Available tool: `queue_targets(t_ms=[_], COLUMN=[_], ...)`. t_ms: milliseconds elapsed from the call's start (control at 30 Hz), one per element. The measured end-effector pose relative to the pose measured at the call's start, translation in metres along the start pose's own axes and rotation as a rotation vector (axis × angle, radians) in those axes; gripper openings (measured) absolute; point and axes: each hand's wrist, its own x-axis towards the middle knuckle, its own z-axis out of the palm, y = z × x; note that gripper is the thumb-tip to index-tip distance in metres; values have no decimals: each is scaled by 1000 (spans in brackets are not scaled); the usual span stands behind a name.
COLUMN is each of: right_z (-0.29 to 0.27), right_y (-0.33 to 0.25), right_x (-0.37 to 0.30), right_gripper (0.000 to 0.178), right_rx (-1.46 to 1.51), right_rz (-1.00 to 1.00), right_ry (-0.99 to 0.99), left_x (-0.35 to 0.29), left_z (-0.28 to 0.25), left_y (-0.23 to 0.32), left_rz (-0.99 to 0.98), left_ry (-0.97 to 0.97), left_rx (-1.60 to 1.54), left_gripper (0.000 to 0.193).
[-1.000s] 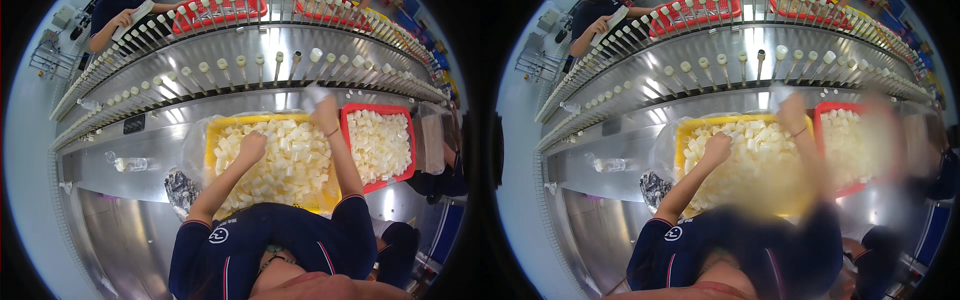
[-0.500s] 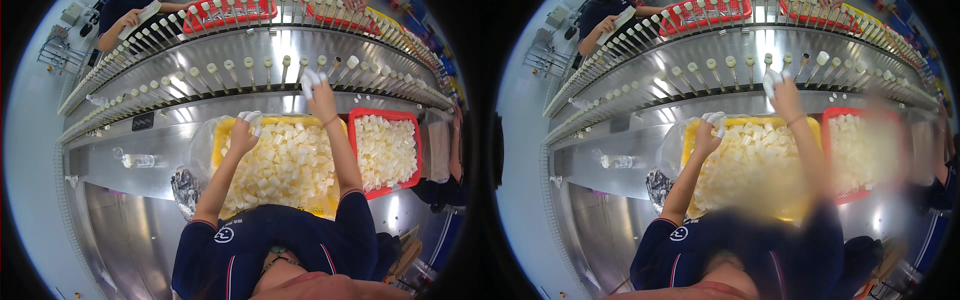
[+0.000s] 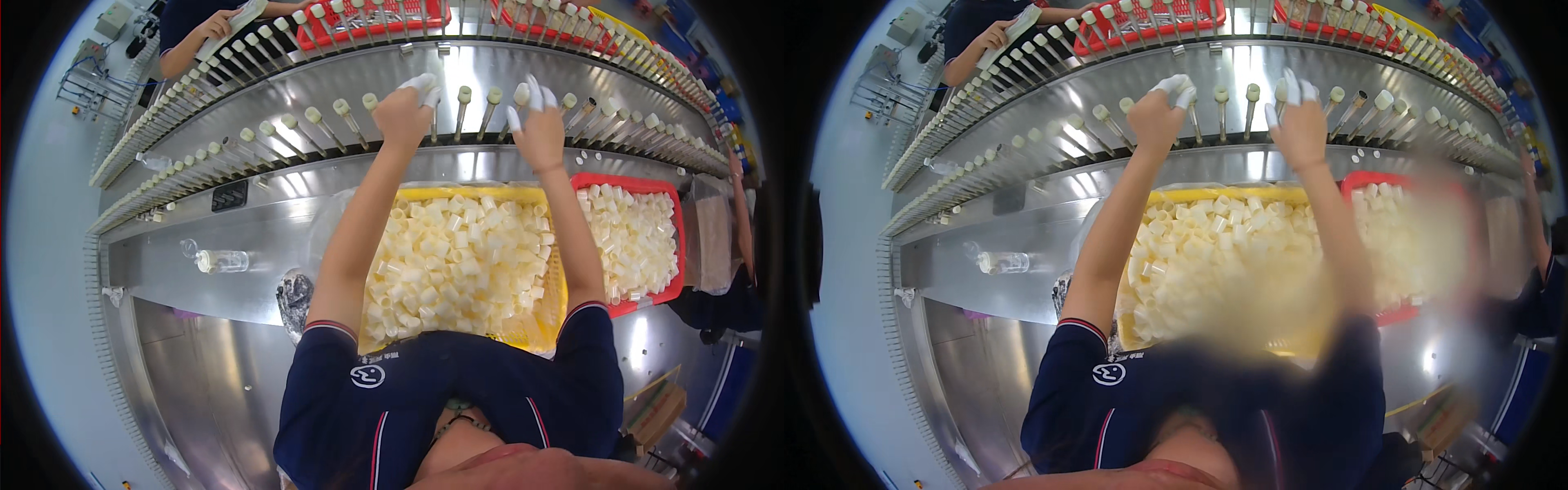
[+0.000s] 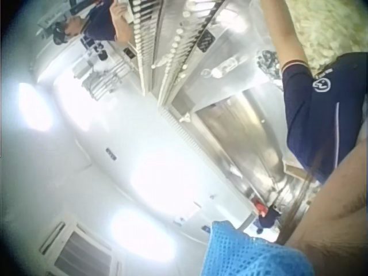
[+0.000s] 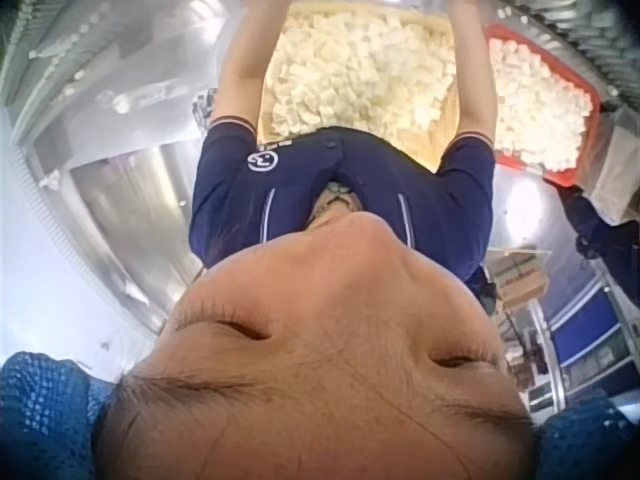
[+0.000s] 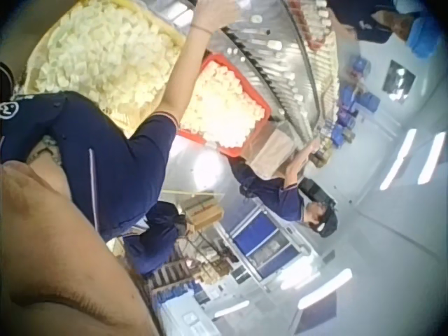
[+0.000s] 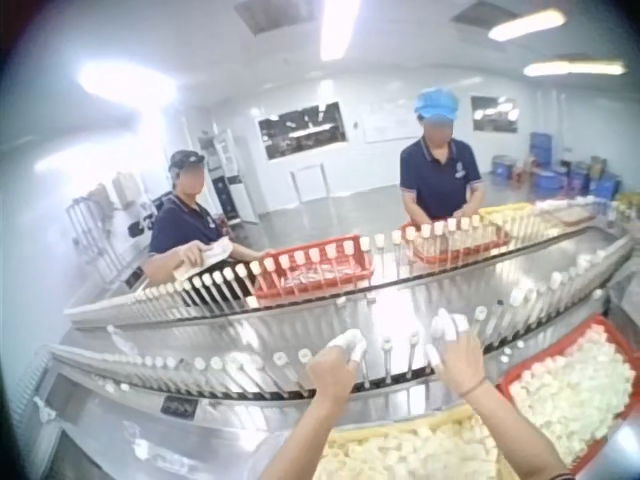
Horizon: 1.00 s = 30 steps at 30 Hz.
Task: The person places a basket of plastic caps onto a table and fits the caps onto pegs of a rotating conveyor line by hand.
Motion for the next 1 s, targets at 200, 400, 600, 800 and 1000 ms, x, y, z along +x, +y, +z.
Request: queue_targets(t_ms=[200,400,600,800,1000], right_z=[-13,-1,22,19,21], right_y=[-20,-70,-92,-81,-42], right_x=[-126,-147,-145,-147,-33], right_gripper=[24,24,31,29,42], right_rx=[73,186,-89,674,380], right_rz=[45,121,234,510,126], right_ry=[-675,-646,-779,-548,-219], left_x=[-6,-138,-175,-178,-78], left_z=[6,-6,-8,-7,-45], left_y=[22,-11,-20,-37,-64], left_rz=[248,86,-149,-74,99], left_ry=[-367,-371,-679,-330,366], left_rx=[242,107,201,-97,-154], left_gripper=[23,29,20,22,24])
